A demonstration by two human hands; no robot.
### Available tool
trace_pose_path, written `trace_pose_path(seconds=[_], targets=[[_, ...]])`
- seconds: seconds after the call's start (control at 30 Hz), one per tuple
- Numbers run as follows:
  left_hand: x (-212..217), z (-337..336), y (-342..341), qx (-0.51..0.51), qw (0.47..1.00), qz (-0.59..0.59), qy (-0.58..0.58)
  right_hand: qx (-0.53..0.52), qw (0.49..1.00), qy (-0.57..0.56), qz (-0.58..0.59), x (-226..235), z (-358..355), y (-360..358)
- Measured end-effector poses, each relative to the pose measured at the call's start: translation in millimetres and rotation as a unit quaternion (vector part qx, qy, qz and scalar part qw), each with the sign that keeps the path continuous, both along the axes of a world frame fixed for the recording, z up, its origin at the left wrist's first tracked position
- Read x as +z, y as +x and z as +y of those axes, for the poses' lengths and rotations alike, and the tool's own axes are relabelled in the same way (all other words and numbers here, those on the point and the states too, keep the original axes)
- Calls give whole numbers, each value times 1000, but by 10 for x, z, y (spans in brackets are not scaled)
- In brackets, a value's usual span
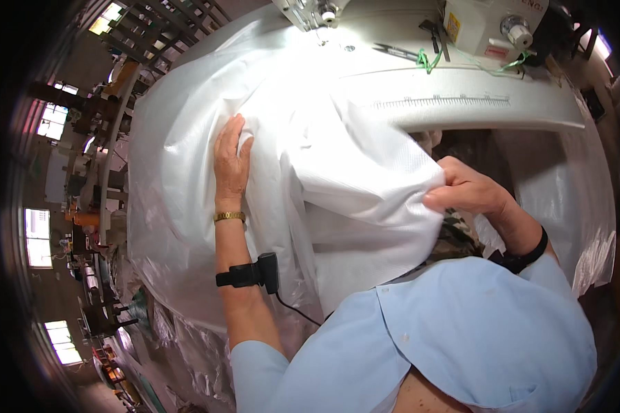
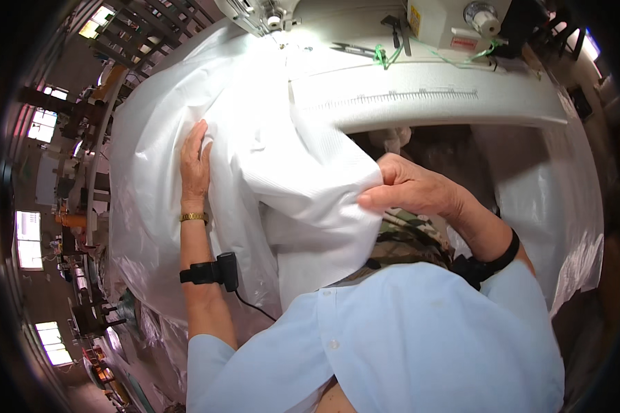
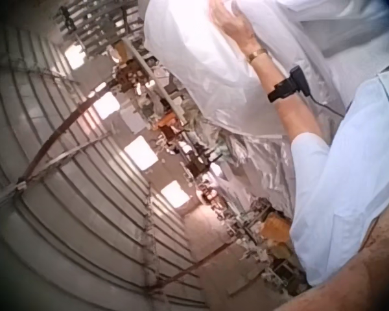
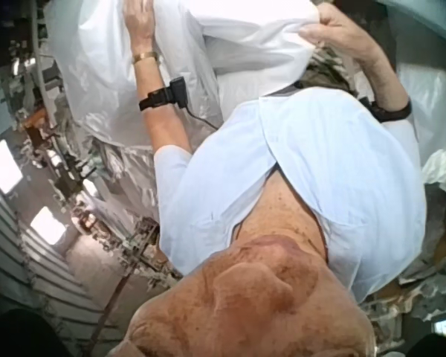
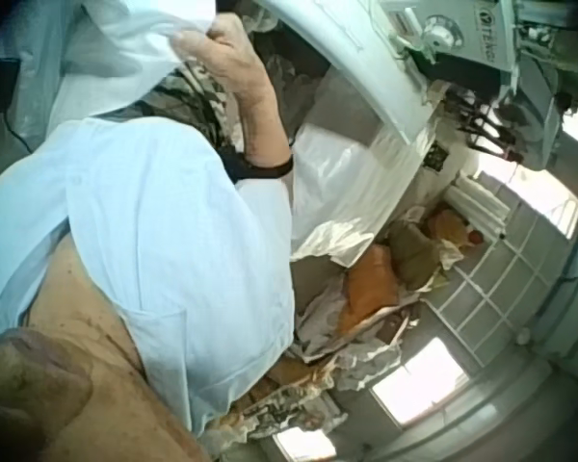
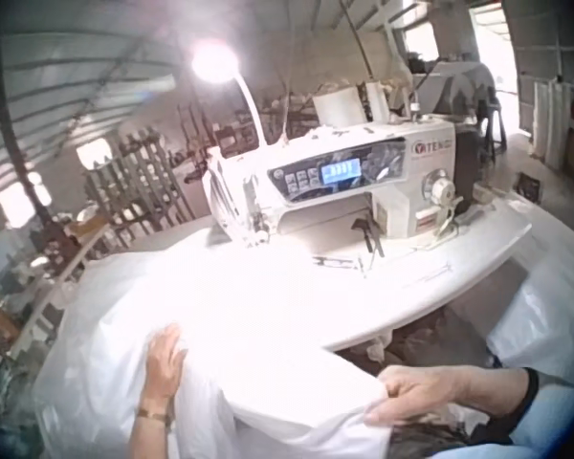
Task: Sewing the edges of large white plastic sheets using an industrial sewing machine.
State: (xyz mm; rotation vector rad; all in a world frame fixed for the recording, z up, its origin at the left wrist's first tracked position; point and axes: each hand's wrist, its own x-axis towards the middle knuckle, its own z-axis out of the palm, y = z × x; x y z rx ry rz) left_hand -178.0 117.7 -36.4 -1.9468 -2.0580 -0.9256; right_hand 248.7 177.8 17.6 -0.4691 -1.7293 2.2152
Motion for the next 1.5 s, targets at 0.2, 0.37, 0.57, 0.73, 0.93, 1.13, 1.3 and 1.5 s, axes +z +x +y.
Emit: trace_pose_path(seconds=[0.2, 0.37, 0.57, 0.73, 0.93, 1.13, 1.3, 1.5], targets=[[163, -103, 232, -24, 995, -85, -51, -97, 770, 500, -384, -984, 254, 448], [309, -421, 1033, -11, 993, -119, -14, -198, 788, 526, -250, -364, -83, 7], [-110, -943, 1614, 97, 993, 18, -63, -27, 961, 245, -125, -799, -229, -773], [-406, -1374, 1529, 176, 981, -44, -70, -6, 984, 41, -173, -1256, -380, -1421], [-85, -1787, 1185, 161, 936, -297, -94, 205, 979, -14, 5, -816, -401, -886], [241, -1912, 788, 46, 873, -475, -104, 194, 973, -51, -111, -741, -176, -256], [422, -1929, 833, 51, 823, -562, -53, -9, 757, 584, -292, -591, -113, -114], [1219, -1786, 1339, 16, 995, -69, -74, -14, 999, 20, 32, -144, -204, -727]])
